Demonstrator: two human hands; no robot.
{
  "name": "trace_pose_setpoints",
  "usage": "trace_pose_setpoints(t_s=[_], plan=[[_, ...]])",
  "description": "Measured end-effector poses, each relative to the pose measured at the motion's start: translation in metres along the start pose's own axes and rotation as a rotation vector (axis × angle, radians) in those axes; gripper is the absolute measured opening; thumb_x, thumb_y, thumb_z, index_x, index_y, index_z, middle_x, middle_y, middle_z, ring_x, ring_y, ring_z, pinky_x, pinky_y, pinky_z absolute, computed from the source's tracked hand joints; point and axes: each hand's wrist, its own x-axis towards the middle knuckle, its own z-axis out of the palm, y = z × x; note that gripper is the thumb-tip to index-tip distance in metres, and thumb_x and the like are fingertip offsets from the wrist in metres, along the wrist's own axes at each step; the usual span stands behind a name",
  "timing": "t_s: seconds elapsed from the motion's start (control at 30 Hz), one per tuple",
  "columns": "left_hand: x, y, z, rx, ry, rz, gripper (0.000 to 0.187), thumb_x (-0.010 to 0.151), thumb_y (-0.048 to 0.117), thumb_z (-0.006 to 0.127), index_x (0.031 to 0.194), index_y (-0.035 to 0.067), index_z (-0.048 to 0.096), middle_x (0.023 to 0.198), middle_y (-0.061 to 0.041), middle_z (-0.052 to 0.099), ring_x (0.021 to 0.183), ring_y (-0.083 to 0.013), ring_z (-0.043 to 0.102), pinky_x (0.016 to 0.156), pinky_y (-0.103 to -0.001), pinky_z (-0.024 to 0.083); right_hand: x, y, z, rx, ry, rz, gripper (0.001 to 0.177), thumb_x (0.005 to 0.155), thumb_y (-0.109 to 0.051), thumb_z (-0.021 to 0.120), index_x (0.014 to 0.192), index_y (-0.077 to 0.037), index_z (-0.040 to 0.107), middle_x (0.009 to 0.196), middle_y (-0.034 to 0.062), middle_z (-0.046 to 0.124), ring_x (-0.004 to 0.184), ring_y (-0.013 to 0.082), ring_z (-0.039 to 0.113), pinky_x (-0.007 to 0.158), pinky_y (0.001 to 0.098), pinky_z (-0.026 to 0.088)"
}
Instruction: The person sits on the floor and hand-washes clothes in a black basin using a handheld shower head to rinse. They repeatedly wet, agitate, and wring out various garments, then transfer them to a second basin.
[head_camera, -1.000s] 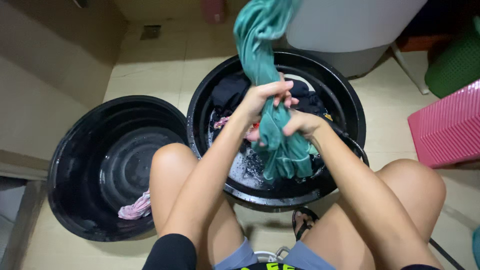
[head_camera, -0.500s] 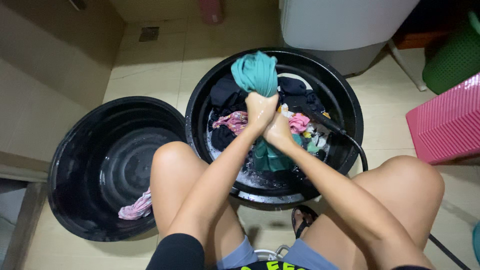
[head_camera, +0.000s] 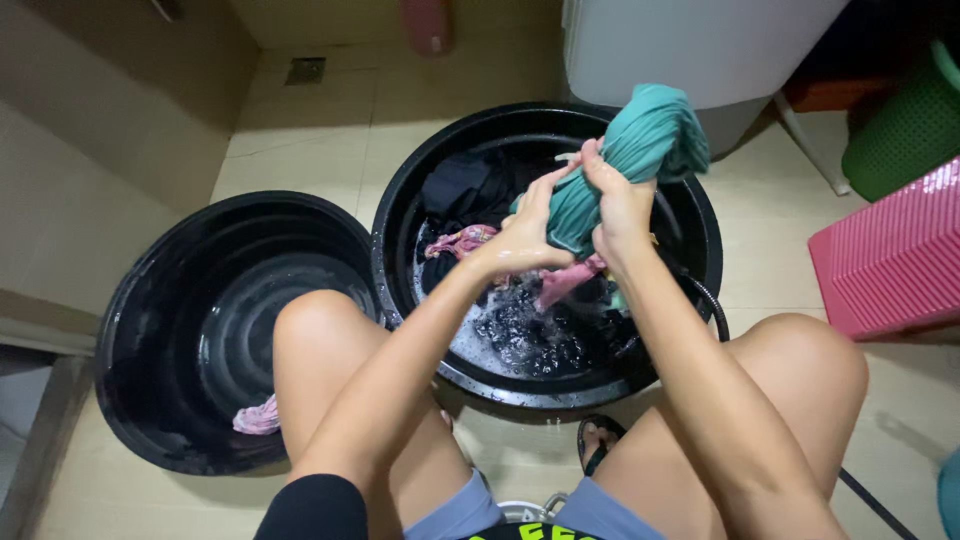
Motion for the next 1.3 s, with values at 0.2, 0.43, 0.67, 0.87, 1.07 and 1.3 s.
trace_pose_setpoints(t_s=[0.2, 0.43, 0.67, 0.87, 1.07, 1.3], plan=[[-0.001, 0.009, 0.035, 0.112, 0.491, 0.126, 0.079, 0.069, 0.028, 0.084, 0.138, 0.004, 0.054, 0.143, -0.029, 0.054, 0.136, -0.0430, 0.050, 0.106, -0.051, 0.045, -0.047, -0.008, 0.042, -0.364, -0.101, -0.262, 0.012, 0.094, -0.010, 0.079, 0.100, 0.000, 0.074, 0.107, 0.0090, 0.077, 0.099, 0.0149, 0.072, 0.097, 0.0337, 0.057], [0.002, -0.007, 0.037, -0.209, 0.319, 0.035, 0.041, 0.071, 0.015, 0.081, 0.108, -0.001, 0.070, 0.095, -0.015, 0.077, 0.088, -0.0245, 0.076, 0.078, -0.034, 0.059, -0.045, -0.015, 0.030, -0.402, -0.110, -0.131, 0.018, 0.080, -0.003, 0.085, 0.087, 0.001, 0.069, 0.083, 0.0044, 0.071, 0.071, 0.0120, 0.067, 0.069, 0.0268, 0.055], [0.003, -0.037, 0.047, -0.556, 0.029, 0.053, 0.033, 0.065, -0.004, 0.075, 0.097, -0.003, 0.072, 0.092, -0.007, 0.075, 0.086, -0.0140, 0.068, 0.081, -0.032, 0.058, -0.027, -0.004, 0.005, -0.446, -0.261, -0.103, 0.013, 0.068, 0.009, 0.066, 0.078, 0.002, 0.062, 0.072, 0.0020, 0.065, 0.062, 0.0119, 0.061, 0.061, 0.0267, 0.051], [-0.006, -0.034, 0.050, -0.740, 0.029, -0.035, 0.038, 0.056, -0.006, 0.074, 0.093, 0.000, 0.067, 0.086, -0.002, 0.072, 0.082, -0.0126, 0.068, 0.077, -0.030, 0.057, -0.030, -0.004, 0.006, -0.433, -0.385, 0.027, 0.031, 0.071, -0.004, 0.079, 0.097, 0.001, 0.063, 0.086, 0.0034, 0.066, 0.073, 0.0125, 0.063, 0.068, 0.0277, 0.054], [-0.002, -0.014, 0.012, -0.551, 0.101, -0.189, 0.028, 0.065, 0.000, 0.083, 0.090, -0.006, 0.074, 0.085, -0.012, 0.074, 0.076, -0.0178, 0.070, 0.072, -0.035, 0.059, -0.014, -0.032, -0.011, -0.651, -0.588, 0.320, 0.070, 0.080, -0.035, 0.083, 0.136, -0.003, 0.056, 0.122, 0.0096, 0.068, 0.103, 0.0177, 0.064, 0.087, 0.0315, 0.050], [0.002, 0.023, -0.017, -0.739, 0.277, 0.027, 0.042, 0.068, 0.006, 0.088, 0.106, -0.002, 0.072, 0.097, -0.007, 0.075, 0.086, -0.0148, 0.070, 0.083, -0.032, 0.059, -0.032, 0.006, -0.036, -0.058, -0.531, 0.770, 0.074, 0.081, -0.029, 0.083, 0.143, -0.013, 0.044, 0.124, 0.0142, 0.061, 0.112, 0.0368, 0.063, 0.090, 0.0656, 0.055]])
